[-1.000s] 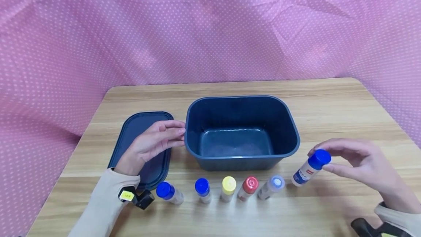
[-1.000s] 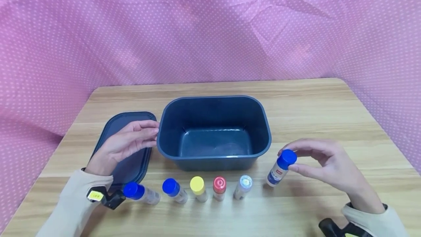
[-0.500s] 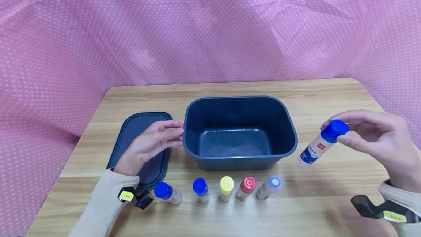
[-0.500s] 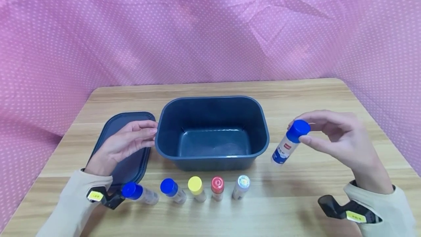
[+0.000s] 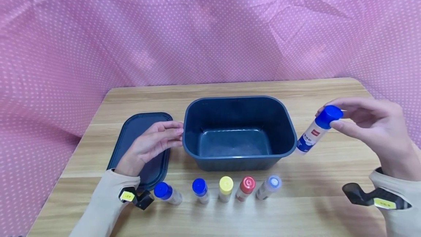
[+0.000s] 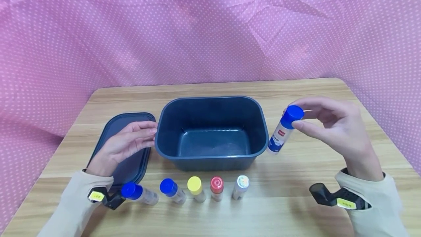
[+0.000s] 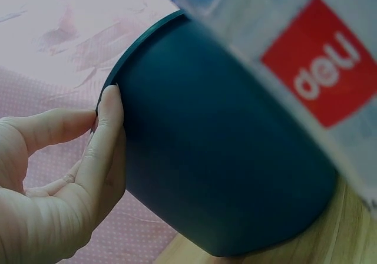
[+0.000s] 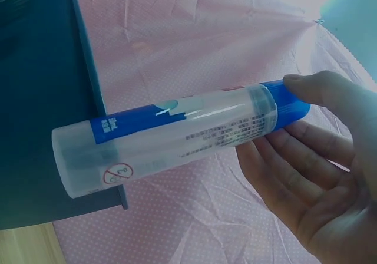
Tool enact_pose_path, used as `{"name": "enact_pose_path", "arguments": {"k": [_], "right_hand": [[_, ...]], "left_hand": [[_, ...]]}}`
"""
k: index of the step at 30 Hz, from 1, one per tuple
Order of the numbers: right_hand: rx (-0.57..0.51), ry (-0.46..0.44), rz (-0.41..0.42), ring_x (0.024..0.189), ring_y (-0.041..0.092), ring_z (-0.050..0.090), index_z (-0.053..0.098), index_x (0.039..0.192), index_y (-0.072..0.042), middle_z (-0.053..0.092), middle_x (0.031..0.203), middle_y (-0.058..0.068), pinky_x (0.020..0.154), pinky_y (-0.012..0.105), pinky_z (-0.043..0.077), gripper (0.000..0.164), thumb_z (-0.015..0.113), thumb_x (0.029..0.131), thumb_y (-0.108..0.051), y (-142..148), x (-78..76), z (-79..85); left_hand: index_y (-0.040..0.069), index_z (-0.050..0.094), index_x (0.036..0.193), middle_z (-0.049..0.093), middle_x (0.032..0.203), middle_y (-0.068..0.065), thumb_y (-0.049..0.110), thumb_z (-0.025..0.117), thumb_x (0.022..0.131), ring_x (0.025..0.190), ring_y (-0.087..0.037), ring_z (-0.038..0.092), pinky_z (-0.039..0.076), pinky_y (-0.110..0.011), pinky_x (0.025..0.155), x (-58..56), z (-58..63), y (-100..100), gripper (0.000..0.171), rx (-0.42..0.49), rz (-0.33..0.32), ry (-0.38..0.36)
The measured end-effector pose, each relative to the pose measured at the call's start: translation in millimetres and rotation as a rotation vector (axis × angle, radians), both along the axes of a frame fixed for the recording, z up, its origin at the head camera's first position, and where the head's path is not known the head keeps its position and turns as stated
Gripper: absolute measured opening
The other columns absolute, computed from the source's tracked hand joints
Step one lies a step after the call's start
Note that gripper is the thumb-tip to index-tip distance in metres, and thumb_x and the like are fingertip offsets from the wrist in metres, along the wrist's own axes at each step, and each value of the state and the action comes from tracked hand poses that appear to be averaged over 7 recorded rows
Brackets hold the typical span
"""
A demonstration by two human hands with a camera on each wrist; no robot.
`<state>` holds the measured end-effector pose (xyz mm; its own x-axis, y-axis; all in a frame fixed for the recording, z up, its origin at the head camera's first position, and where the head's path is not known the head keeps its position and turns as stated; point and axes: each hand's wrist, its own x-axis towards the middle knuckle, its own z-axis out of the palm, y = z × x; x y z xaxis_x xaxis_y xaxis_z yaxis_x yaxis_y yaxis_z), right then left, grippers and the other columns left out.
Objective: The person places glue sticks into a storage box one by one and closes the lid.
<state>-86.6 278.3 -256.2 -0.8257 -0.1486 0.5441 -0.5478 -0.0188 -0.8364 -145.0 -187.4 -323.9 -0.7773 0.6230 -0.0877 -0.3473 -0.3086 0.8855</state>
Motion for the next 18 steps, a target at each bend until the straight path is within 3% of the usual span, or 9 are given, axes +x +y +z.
{"name": "enact_pose_path", "arguments": {"k": [7,12,18], "right_hand": [[-0.037,0.012,-0.028,0.076,0.022,0.070,0.057,0.104,0.026,0.071,0.095,0.020,0.068,0.021,0.056,0.035,0.060,0.070,0.033,0,-2.7,5.6],[-0.059,0.013,-0.113,0.068,0.018,0.069,0.059,0.103,0.024,0.073,0.092,0.015,0.063,0.017,0.054,0.034,0.063,0.070,0.030,1,-4.4,10.7],[-0.134,-0.004,-0.169,0.072,0.019,0.070,0.059,0.106,0.024,0.073,0.095,0.016,0.064,0.017,0.054,0.035,0.064,0.072,0.029,-2,-6.6,17.9]], "left_hand": [[0.003,0.068,0.108,0.071,0.099,-0.010,-0.003,0.051,0.097,0.090,-0.017,0.069,0.056,-0.030,0.084,-0.8,-0.7,1,0.020,0.013,-0.004,-0.014],[0.002,0.068,0.108,0.071,0.099,-0.010,-0.004,0.050,0.097,0.090,-0.017,0.069,0.056,-0.030,0.084,-0.9,-1.8,1,0.021,0.021,-0.008,-0.020],[0.000,0.067,0.110,0.071,0.099,-0.010,-0.004,0.049,0.098,0.090,-0.017,0.068,0.056,-0.030,0.085,-0.8,-3.3,0,0.023,0.053,-0.020,-0.035]]}}
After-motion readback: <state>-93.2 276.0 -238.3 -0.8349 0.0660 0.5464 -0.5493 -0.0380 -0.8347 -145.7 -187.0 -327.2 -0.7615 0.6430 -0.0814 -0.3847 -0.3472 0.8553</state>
